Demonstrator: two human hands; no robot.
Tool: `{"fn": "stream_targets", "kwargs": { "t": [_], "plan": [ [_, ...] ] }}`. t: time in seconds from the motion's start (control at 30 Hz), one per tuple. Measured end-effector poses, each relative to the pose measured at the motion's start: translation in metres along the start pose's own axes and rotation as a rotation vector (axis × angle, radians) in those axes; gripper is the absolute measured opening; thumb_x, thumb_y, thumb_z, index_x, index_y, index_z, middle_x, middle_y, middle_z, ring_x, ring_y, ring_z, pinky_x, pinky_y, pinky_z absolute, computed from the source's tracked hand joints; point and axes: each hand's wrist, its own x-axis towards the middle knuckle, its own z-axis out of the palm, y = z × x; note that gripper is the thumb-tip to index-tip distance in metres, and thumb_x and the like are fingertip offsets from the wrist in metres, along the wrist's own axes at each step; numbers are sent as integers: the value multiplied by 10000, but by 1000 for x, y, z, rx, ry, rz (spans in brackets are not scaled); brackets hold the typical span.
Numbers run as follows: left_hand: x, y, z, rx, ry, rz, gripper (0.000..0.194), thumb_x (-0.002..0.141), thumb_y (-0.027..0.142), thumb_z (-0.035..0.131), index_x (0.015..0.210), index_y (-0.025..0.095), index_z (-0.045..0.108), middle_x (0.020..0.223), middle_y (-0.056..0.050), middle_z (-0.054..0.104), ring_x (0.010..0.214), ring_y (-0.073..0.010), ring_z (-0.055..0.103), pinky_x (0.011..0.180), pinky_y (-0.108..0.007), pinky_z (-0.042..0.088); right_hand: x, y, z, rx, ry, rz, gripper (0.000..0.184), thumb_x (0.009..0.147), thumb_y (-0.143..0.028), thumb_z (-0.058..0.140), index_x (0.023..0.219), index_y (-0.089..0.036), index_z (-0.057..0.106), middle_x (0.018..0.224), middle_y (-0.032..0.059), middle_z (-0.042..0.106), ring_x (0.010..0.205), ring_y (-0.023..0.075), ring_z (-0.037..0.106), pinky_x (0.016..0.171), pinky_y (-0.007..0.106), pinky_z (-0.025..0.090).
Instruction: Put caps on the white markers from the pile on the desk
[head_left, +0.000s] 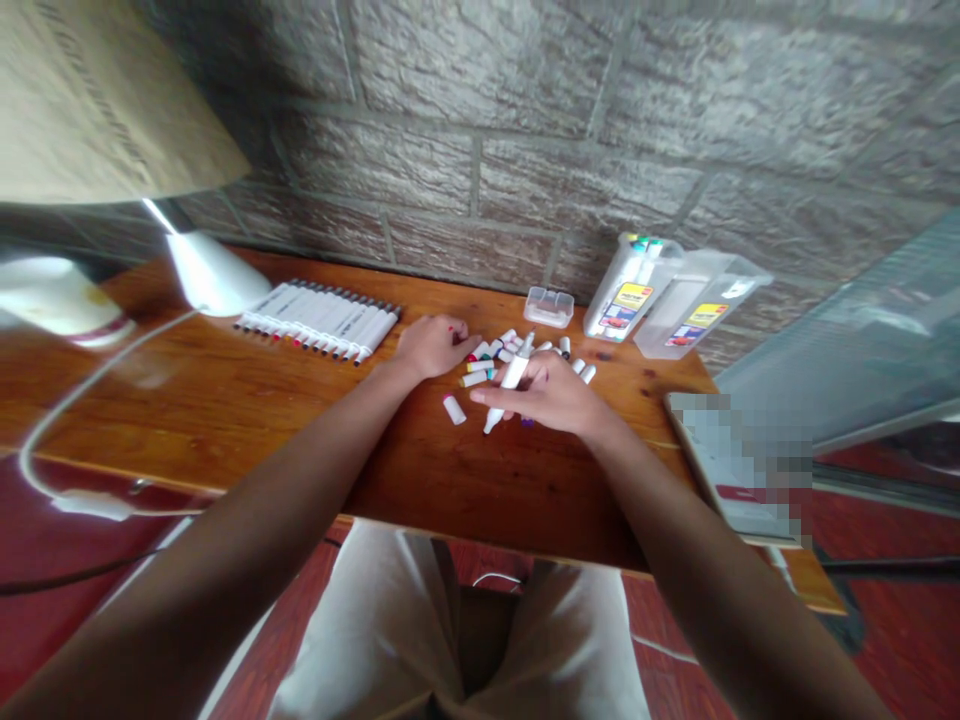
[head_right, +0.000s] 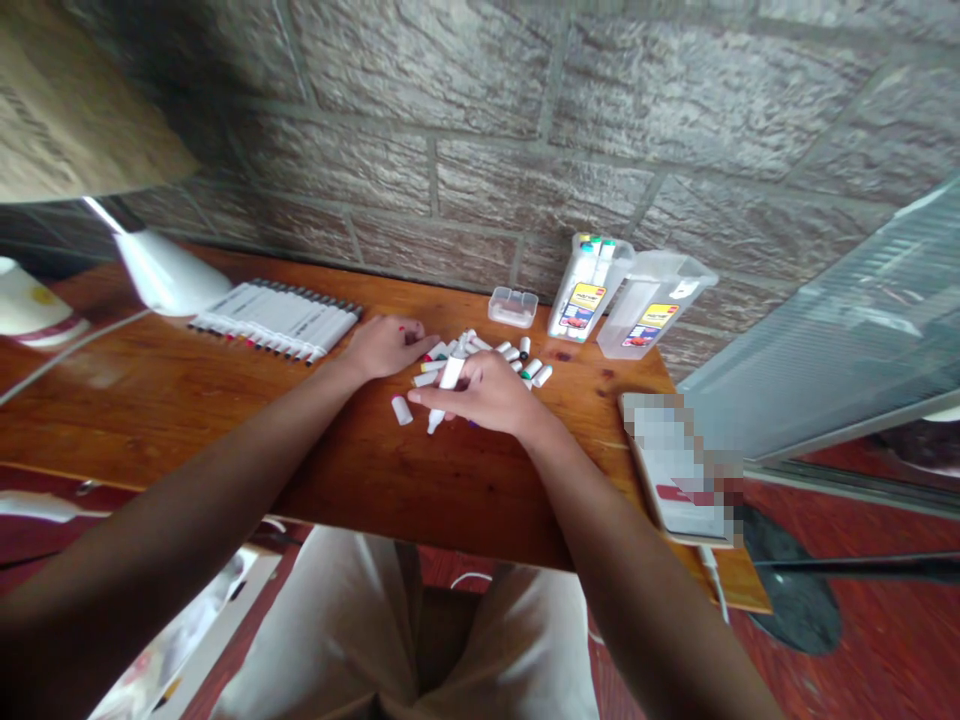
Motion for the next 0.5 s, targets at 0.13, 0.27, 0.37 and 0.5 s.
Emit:
{"fn": "stream_targets", "kwargs": {
  "t": [0.13,0.27,0.37,0.5],
  "plan": [
    [0,0,0,0,2,-3,421,885,562,488,762,236,724,802,-40,739,786,-207,656,646,-286,434,0,3,-2,-54,18,13,303,803,-468,720,686,-188,727,585,5,662,514,119,572,460,226,383],
    [0,1,-1,-4,-5,-7,409,888,550,496,768,234,725,805,-38,739,784,-204,659,653,-286,434,1,6,-5,-89,75,11,322,805,-467,715,641,-190,694,577,-1,655,504,109,558,453,221,371],
    [-1,1,-1,3,-5,-9,412,891,550,489,772,234,725,820,-41,740,787,-211,661,650,-293,433,1,8,-6,-119,105,1,378,800,-490,712,586,-184,654,563,-6,640,495,99,542,448,218,352],
    [0,1,-1,-3,-1,-5,401,888,542,494,764,233,717,811,-40,738,782,-208,657,645,-289,424,1,9,-4,-101,116,7,376,809,-509,700,628,-180,684,569,0,651,498,102,552,452,214,359]
  ]
}}
